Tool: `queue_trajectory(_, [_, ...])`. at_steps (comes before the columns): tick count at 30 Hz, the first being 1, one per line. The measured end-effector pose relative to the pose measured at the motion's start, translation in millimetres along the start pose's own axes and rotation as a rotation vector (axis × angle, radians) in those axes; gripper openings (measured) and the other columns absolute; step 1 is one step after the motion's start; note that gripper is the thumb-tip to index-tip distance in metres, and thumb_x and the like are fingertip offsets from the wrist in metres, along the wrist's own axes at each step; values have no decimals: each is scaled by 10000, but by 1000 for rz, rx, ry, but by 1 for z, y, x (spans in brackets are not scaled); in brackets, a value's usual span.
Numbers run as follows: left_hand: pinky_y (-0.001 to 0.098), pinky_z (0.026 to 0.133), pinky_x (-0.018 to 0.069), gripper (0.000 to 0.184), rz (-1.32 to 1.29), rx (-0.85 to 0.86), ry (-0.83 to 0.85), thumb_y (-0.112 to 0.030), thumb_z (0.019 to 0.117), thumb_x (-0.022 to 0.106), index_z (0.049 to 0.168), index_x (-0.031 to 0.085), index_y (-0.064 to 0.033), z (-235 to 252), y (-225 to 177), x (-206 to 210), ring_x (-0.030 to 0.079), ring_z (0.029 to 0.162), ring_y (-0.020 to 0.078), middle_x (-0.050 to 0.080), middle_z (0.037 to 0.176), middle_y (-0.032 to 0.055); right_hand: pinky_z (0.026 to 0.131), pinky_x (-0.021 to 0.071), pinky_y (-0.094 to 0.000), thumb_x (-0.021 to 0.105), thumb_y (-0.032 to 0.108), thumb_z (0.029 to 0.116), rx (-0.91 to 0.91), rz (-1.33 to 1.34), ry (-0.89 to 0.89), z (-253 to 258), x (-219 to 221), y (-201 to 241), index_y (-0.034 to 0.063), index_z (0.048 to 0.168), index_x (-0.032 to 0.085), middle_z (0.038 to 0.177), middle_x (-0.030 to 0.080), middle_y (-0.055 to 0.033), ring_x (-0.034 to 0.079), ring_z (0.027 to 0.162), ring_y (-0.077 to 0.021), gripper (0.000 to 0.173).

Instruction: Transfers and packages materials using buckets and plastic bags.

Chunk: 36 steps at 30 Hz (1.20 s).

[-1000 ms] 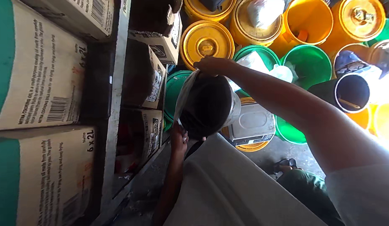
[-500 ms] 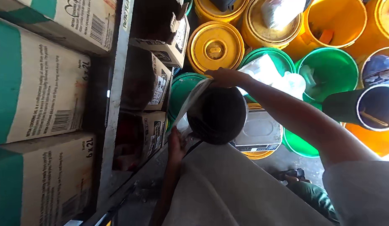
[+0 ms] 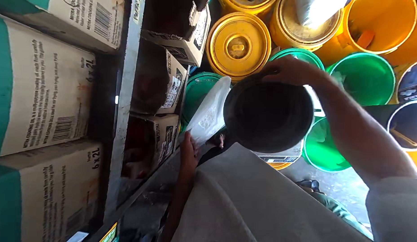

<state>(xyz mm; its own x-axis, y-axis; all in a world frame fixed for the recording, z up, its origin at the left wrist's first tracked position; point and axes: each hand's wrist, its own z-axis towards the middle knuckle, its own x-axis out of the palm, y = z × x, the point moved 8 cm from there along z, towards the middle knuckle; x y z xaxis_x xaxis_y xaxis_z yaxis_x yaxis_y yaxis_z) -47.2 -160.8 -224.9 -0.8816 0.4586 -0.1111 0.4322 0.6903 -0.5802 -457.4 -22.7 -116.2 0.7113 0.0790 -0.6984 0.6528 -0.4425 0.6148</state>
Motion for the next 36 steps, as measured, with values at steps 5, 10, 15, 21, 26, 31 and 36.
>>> queue_trajectory(5, [221,341,323,462,-76,-2,22,-395,1119,347,718,410,-175,7,6,-1,308,342,58,335,474,-65,917,506,-602,630,324,1013,313,57,-360,-85,-106,-66,88,1230,678,1126,689,-191,668,1016,-314,323])
queue_trajectory(10, [218,343,317,464,-11,1,2,-371,1119,355,700,398,-177,2,4,6,315,340,55,331,462,-70,895,549,-378,592,426,999,581,325,-928,-125,-130,-137,95,1287,615,1150,658,-77,642,969,-106,440])
queue_trajectory(15, [222,360,333,471,40,-27,-26,-367,1121,352,693,402,-177,-11,7,9,332,355,62,339,465,-66,782,625,-514,614,237,998,590,944,-1036,-3,-18,-213,69,1396,506,1200,643,-159,694,995,-278,445])
queue_trajectory(21, [263,371,367,501,256,-92,-195,-355,1115,393,668,418,-129,-26,11,7,365,364,95,375,468,-23,927,549,-550,620,290,990,797,932,-1008,118,84,-247,7,1328,574,1200,659,-223,655,1100,-342,443])
queue_trajectory(26, [267,444,415,526,433,-54,-191,-364,1117,393,674,484,-96,-35,10,10,423,427,90,434,507,-20,877,578,-567,566,319,1031,829,1223,-1048,144,141,-253,49,1392,509,1269,617,-217,644,1125,-344,454])
queue_trajectory(31, [254,453,402,533,445,-21,-170,-355,1112,419,649,491,-100,-39,7,15,418,432,81,430,506,-29,743,599,-508,507,684,971,867,1420,-814,119,179,-202,115,1485,405,1190,630,-208,681,911,-331,773])
queue_trajectory(36, [297,479,407,553,540,-3,-109,-391,1111,403,676,525,-73,-36,8,16,418,462,112,430,534,-5,899,568,-529,517,634,996,664,1190,-273,118,236,-94,109,1464,494,1267,681,-150,681,1096,-306,704])
